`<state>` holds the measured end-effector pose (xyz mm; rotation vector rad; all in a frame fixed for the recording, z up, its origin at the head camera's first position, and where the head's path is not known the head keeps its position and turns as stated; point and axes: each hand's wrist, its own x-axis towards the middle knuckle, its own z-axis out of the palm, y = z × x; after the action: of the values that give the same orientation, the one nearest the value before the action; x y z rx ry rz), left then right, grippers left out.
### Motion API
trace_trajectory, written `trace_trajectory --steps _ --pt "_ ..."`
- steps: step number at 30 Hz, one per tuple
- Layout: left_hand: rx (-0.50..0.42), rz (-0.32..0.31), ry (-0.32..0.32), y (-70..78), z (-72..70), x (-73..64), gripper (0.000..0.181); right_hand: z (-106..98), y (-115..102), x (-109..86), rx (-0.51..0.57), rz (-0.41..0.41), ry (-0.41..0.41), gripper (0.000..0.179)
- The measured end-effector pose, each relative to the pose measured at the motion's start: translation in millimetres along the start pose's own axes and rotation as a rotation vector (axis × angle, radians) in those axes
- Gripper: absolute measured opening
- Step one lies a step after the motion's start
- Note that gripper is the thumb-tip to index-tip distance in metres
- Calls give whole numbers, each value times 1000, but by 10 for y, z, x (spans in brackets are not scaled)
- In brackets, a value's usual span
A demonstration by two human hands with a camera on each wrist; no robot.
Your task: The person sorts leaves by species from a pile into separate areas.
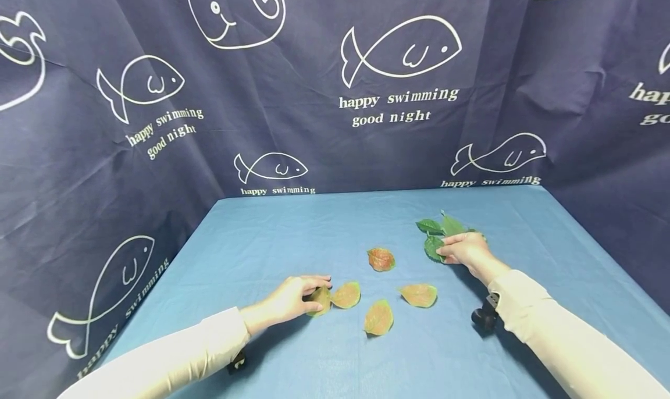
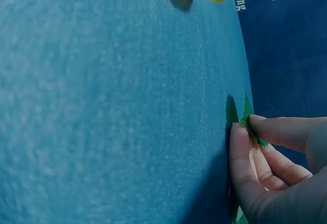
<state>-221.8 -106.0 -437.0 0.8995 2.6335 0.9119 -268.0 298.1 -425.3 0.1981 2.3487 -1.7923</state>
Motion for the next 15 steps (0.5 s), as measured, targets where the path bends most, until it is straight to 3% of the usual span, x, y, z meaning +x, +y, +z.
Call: trace_trajectory --steps 8,15 --pt "-22 -2 -1 0 3 2 46 -12 -4 -17 15 -2 -29 53" --pt "2 14 6 23 2 -5 45 -28 -10 -42 -3 -19 -6 52"
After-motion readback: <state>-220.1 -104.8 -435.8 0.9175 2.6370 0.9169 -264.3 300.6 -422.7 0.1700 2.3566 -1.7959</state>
